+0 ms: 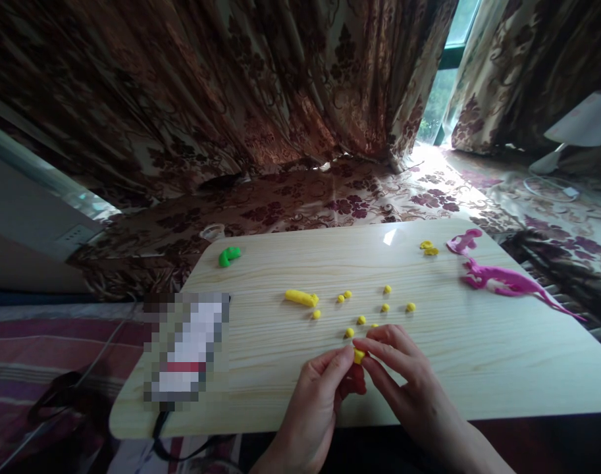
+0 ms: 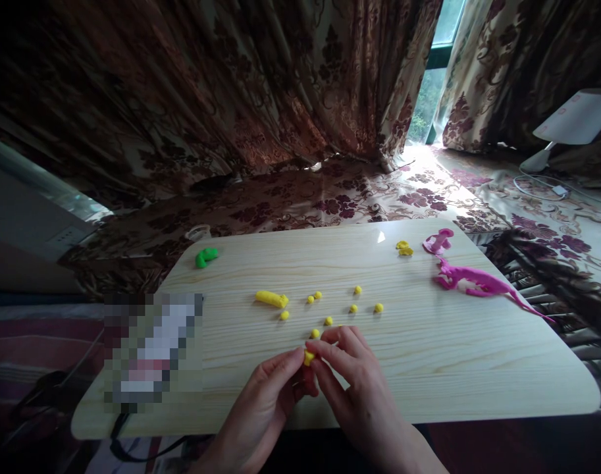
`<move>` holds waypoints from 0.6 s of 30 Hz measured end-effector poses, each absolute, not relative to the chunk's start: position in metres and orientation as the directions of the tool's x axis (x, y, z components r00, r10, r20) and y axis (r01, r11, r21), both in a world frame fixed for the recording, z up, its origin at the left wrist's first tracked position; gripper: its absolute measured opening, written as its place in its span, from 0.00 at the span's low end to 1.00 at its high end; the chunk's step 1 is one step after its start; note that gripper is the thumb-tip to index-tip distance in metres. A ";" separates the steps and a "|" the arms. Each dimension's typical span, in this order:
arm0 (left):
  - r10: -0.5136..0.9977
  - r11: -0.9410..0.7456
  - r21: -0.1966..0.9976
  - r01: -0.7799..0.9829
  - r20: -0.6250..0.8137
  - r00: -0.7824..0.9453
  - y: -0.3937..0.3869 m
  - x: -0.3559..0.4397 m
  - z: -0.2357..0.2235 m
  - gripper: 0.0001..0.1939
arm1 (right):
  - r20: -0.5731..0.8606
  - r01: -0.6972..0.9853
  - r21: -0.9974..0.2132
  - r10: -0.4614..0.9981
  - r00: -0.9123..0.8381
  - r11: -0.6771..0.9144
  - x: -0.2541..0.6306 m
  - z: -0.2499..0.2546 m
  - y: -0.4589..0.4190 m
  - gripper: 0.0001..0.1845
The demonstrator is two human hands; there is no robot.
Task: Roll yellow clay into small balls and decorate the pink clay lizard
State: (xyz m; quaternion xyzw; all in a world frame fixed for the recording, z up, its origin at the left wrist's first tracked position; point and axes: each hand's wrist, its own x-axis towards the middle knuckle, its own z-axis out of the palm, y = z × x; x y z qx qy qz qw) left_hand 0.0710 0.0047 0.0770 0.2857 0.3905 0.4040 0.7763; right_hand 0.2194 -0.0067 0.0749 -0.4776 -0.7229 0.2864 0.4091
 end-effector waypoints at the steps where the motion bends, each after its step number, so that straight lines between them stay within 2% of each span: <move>1: 0.863 0.488 0.789 -0.374 -0.370 0.345 0.004 0.071 0.076 0.13 | 0.322 0.473 -0.794 0.924 -0.205 0.382 0.220 0.073 -0.007 0.16; 5: 0.861 0.482 0.837 -0.259 -0.400 0.314 -0.002 0.074 0.074 0.15 | 0.367 0.544 -0.721 0.902 -0.226 0.429 0.220 0.069 -0.007 0.12; 10: 0.881 0.461 0.848 -0.263 -0.402 0.249 -0.004 0.078 0.069 0.16 | 0.455 0.619 -0.630 0.869 -0.194 0.469 0.216 0.069 -0.006 0.09; 15: 0.900 0.403 0.893 -0.202 -0.347 0.265 0.000 0.073 0.061 0.13 | 0.413 0.701 -0.541 0.873 -0.258 0.464 0.213 0.072 -0.008 0.08; 18: 0.900 0.397 0.896 -0.197 -0.339 0.272 0.001 0.071 0.063 0.12 | 0.371 0.670 -0.578 0.881 -0.292 0.465 0.213 0.074 -0.010 0.13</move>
